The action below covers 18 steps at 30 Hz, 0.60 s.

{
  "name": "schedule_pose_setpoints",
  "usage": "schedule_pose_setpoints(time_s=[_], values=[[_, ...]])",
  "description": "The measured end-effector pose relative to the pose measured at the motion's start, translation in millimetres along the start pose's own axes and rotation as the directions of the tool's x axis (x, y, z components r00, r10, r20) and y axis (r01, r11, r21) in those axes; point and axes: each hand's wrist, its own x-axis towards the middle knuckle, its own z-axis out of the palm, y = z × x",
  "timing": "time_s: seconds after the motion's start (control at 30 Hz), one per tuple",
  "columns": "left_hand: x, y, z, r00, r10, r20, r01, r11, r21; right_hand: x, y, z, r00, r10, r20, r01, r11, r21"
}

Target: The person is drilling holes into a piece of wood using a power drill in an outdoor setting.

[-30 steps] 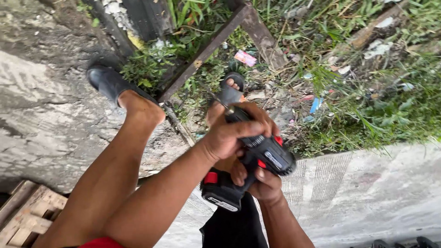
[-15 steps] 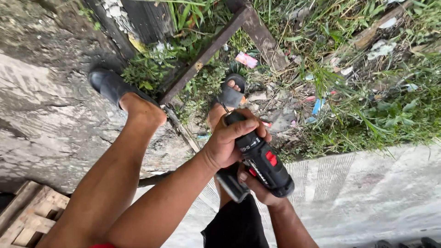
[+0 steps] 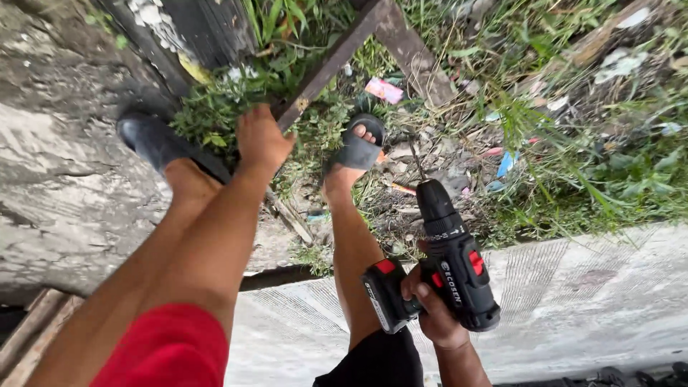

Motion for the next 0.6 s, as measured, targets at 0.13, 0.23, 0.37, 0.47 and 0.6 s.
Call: schedule_pose_setpoints(time_s=[0.13,0.23,0.37,0.47,0.6], values=[[29,-35,41,0.949,-0.082,0.303,0.035,0.987,0.159,4,-10,5,0.999,-0.030,-0.033,0.025,0.990,-0.140],[5,1,15,0.969,0.008,0.247,-0.029,0.996,0.081,-10,-1,-7,1.000,-0.024,-0.015,0.020,0.971,-0.236],[-63,83,-73,0.985,0.133,0.109,-0.127,0.990,-0.063,-54,-9,-9,0.996,-0.080,0.027,0.082,0.990,-0.117],[-127,143,-155,0.983,0.170,-0.074,-0.185,0.920,-0.344,-93,-33,-8,0.984,-0.174,0.038,0.167,0.975,0.144],[-258,220,-305,0.838,0.459,-0.296,-0.546,0.674,-0.498,-169,-69,-33,0.935,-0.355,-0.006,0.330,0.861,0.388]])
